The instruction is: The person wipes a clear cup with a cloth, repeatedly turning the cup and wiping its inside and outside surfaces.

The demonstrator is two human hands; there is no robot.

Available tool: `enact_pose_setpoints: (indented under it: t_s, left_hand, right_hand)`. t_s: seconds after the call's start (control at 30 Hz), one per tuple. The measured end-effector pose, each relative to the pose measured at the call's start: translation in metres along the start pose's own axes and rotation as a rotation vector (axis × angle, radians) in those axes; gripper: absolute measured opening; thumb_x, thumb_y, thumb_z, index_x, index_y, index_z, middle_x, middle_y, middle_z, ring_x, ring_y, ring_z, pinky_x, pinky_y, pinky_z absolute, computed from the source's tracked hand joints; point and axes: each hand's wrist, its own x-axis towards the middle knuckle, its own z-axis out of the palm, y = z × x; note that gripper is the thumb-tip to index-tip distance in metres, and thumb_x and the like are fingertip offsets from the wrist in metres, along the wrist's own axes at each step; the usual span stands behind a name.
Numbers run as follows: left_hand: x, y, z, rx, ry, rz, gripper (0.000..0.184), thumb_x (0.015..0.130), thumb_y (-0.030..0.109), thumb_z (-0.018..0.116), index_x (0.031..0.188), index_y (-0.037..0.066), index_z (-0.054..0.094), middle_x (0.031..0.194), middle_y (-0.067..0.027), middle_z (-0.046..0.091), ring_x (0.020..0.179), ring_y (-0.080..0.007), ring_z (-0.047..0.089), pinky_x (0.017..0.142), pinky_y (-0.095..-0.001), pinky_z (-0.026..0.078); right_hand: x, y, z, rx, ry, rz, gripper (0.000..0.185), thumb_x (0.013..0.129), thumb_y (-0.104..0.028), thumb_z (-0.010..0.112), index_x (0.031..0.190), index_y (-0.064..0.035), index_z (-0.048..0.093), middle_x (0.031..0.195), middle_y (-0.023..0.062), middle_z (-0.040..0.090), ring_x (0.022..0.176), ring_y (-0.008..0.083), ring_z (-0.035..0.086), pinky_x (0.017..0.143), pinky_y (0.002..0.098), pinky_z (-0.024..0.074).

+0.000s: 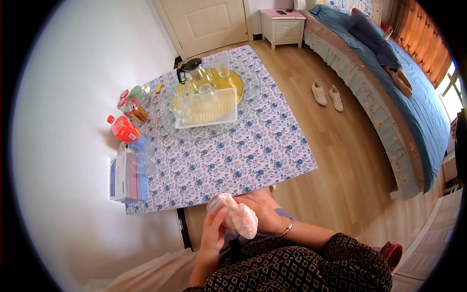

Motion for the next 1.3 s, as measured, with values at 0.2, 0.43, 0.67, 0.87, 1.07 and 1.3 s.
enact_pose_setpoints:
  t_s: [0.2,0.43,0.67,0.87,1.07,1.3]
  left_hand:
    - [0.000,-0.010,-0.009,-0.052,0.036,0.000,0.038,0.088,0.014,0.049,0.124,0.004,0.041,0.115,-0.0059,0.051,0.104,-0.0156,0.051,0.085,-0.0287,0.044]
    - [0.002,-0.012,-0.006,-0.059,0.067,-0.035,0.038,0.088,0.014,0.048,0.124,0.005,0.041,0.114,-0.0054,0.052,0.102,-0.0150,0.052,0.085,-0.0284,0.044]
    - [0.004,-0.017,-0.011,-0.006,0.087,-0.015,0.038,0.088,0.024,0.048,0.119,0.001,0.045,0.114,-0.0082,0.054,0.104,-0.0195,0.053,0.089,-0.0328,0.042]
    - [0.004,-0.019,-0.013,-0.015,0.094,-0.025,0.040,0.088,0.027,0.047,0.119,0.001,0.046,0.113,-0.0087,0.054,0.104,-0.0199,0.053,0.090,-0.0335,0.042]
    - [0.004,-0.021,-0.016,-0.017,0.105,-0.027,0.040,0.089,0.028,0.045,0.118,0.001,0.046,0.112,-0.0088,0.055,0.103,-0.0199,0.053,0.090,-0.0334,0.041]
    - [0.000,-0.022,-0.021,-0.047,0.063,-0.054,0.041,0.090,0.029,0.043,0.119,0.001,0.044,0.114,-0.0078,0.053,0.103,-0.0190,0.052,0.089,-0.0323,0.041]
  right_hand:
    - [-0.015,-0.004,0.014,0.198,-0.080,0.195,0.046,0.073,-0.017,0.063,0.116,-0.0078,0.047,0.109,0.0097,0.054,0.096,0.0265,0.055,0.073,0.0357,0.0492]
    - [-0.021,0.001,0.018,0.231,-0.064,0.204,0.047,0.074,-0.017,0.062,0.117,-0.0077,0.046,0.108,0.0108,0.054,0.095,0.0275,0.055,0.072,0.0364,0.0490]
    - [-0.021,-0.004,0.018,0.229,-0.087,0.266,0.044,0.076,-0.018,0.061,0.115,-0.0088,0.046,0.105,0.0103,0.054,0.092,0.0282,0.056,0.071,0.0368,0.0486]
    - [-0.016,-0.010,0.013,0.255,-0.108,0.301,0.040,0.076,-0.017,0.059,0.113,-0.0088,0.046,0.101,0.0103,0.054,0.090,0.0285,0.056,0.069,0.0372,0.0485]
    - [-0.019,-0.010,0.018,0.261,-0.085,0.311,0.038,0.077,-0.016,0.058,0.113,-0.0088,0.046,0.099,0.0105,0.054,0.090,0.0291,0.055,0.069,0.0375,0.0486]
    - [-0.029,-0.006,0.033,0.243,-0.039,0.351,0.048,0.074,-0.018,0.064,0.118,-0.0088,0.046,0.092,0.0114,0.057,0.077,0.0300,0.059,0.064,0.0362,0.0498]
